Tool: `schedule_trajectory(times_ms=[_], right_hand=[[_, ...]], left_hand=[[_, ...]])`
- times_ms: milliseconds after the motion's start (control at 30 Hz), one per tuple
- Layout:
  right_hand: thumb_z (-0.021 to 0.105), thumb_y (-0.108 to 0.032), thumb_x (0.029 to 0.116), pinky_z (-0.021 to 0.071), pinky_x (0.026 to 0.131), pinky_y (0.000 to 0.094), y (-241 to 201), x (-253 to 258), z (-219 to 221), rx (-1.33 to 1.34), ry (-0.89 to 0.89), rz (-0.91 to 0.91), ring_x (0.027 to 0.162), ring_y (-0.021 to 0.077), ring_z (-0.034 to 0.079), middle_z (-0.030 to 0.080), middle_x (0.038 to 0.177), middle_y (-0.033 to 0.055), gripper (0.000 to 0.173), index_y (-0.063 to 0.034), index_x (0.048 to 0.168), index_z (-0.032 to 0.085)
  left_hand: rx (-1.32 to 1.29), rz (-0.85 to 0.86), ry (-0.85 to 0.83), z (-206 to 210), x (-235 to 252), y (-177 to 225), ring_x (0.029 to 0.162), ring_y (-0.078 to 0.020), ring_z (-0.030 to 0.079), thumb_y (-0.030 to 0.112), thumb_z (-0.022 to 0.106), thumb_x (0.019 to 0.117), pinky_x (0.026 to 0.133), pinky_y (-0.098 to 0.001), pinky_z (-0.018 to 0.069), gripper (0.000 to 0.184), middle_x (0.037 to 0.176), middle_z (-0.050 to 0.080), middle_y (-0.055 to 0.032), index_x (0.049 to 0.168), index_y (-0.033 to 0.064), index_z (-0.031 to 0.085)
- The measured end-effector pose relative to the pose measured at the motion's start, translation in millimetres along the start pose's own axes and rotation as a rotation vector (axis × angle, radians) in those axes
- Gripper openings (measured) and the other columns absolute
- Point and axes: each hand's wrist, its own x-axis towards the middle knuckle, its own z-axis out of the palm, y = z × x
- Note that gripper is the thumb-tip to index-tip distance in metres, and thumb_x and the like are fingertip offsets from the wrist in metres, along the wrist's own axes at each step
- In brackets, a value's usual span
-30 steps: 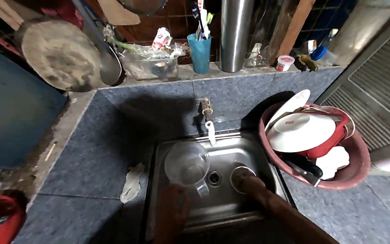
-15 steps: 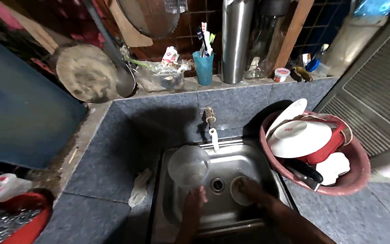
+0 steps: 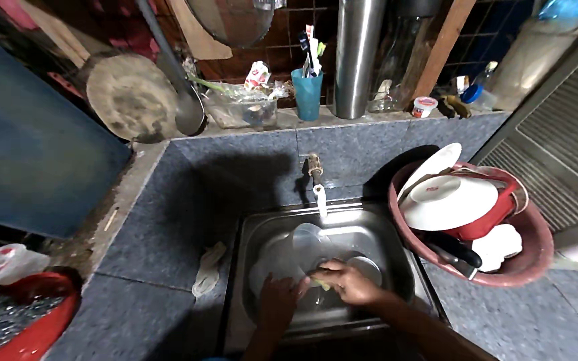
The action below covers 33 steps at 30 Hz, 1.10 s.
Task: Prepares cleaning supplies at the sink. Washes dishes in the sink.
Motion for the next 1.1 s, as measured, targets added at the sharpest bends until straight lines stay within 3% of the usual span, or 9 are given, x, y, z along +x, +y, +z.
schedule_trajectory(times_ms=[167,300,367,433,533,667,800,933,1100], right_hand=[[0.058,0.004,0.0936,0.0494,0.105,0.0451,65,-19,-4,-0.297,-0.099,0.007,0.12,0.0306,0.062,0.072,0.121,0.0076,0.039,-0.0178,0.122,0.075],[0.063,0.003,0.0929,0.054,0.099,0.0461,49,-23,10,-0.276,-0.104,-0.025,0.109,0.0338,0.068,0.073,0.112,0.0147,0.03,-0.0088,0.117,0.076],[0.06,0.003,0.095,0.048,0.107,0.0489,34,-23,2,-0.136,-0.147,0.07,0.115,0.0367,0.066,0.071,0.116,0.0204,0.03,-0.0039,0.121,0.074],[0.057,0.001,0.095,0.0497,0.107,0.0471,25,-20,-5,-0.076,0.079,0.134,0.118,0.035,0.065,0.071,0.121,0.0192,0.032,-0.0045,0.122,0.074],[0.058,-0.004,0.0974,0.0548,0.101,0.0381,13,-6,-2,-0.116,0.41,-0.048,0.113,0.0274,0.068,0.071,0.122,0.0141,0.029,-0.0073,0.121,0.075],[0.064,-0.004,0.0972,0.0566,0.097,0.0362,-1,12,13,-0.283,0.305,-0.401,0.115,0.0262,0.066,0.068,0.13,0.0088,0.028,-0.0154,0.121,0.074],[0.059,-0.008,0.1013,0.0587,0.089,0.0375,2,28,9,-0.39,0.159,-0.537,0.112,0.0269,0.067,0.068,0.129,0.0073,0.024,-0.0146,0.119,0.073],[0.061,-0.006,0.0992,0.0605,0.081,0.0422,8,39,8,-0.394,0.183,-0.407,0.103,0.0304,0.068,0.07,0.12,0.0097,0.023,-0.0137,0.116,0.074],[0.061,-0.008,0.0962,0.0573,0.094,0.0473,55,32,13,-0.315,0.269,0.21,0.103,0.0369,0.071,0.074,0.106,0.0207,0.023,0.0022,0.11,0.076]], left_hand=[[0.117,0.143,-0.106,1,4,-4,0.11,-0.0341,0.07,0.053,0.052,0.1031,0.123,-0.0531,0.0276,0.063,0.103,0.074,-0.0214,0.108,-0.0053,0.074],[0.107,0.151,-0.098,-7,4,-5,0.107,-0.0366,0.07,0.05,0.056,0.1016,0.121,-0.0551,0.0287,0.06,0.1,0.074,-0.0233,0.105,-0.0072,0.074],[0.117,0.127,-0.13,-8,4,-4,0.108,-0.0342,0.07,0.051,0.058,0.1011,0.123,-0.0537,0.0267,0.058,0.102,0.074,-0.0213,0.106,-0.0051,0.074],[0.077,0.158,-0.079,-4,6,-11,0.101,-0.034,0.071,0.048,0.061,0.1,0.121,-0.0563,0.03,0.055,0.095,0.074,-0.0206,0.1,-0.0051,0.075],[0.036,0.195,-0.088,-5,10,-16,0.1,-0.0367,0.071,0.048,0.061,0.0993,0.12,-0.0574,0.0304,0.057,0.093,0.073,-0.0222,0.099,-0.0074,0.074],[0.031,0.098,-0.163,-12,16,-13,0.104,-0.0362,0.069,0.047,0.07,0.094,0.108,-0.0563,0.0444,0.05,0.1,0.073,-0.0198,0.106,-0.0015,0.075],[0.119,0.166,-0.292,-20,20,-26,0.116,-0.032,0.067,0.058,0.06,0.0965,0.124,-0.051,0.025,0.064,0.11,0.074,-0.019,0.116,-0.0012,0.073],[0.154,0.279,-0.335,-24,20,-33,0.107,-0.0361,0.069,0.054,0.058,0.0995,0.125,-0.0548,0.0192,0.063,0.103,0.074,-0.0229,0.11,-0.0072,0.072],[0.059,0.324,-0.219,-10,6,-39,0.093,-0.0325,0.072,0.051,0.06,0.0987,0.123,-0.0566,0.0228,0.058,0.085,0.072,-0.0187,0.096,-0.0053,0.074]])
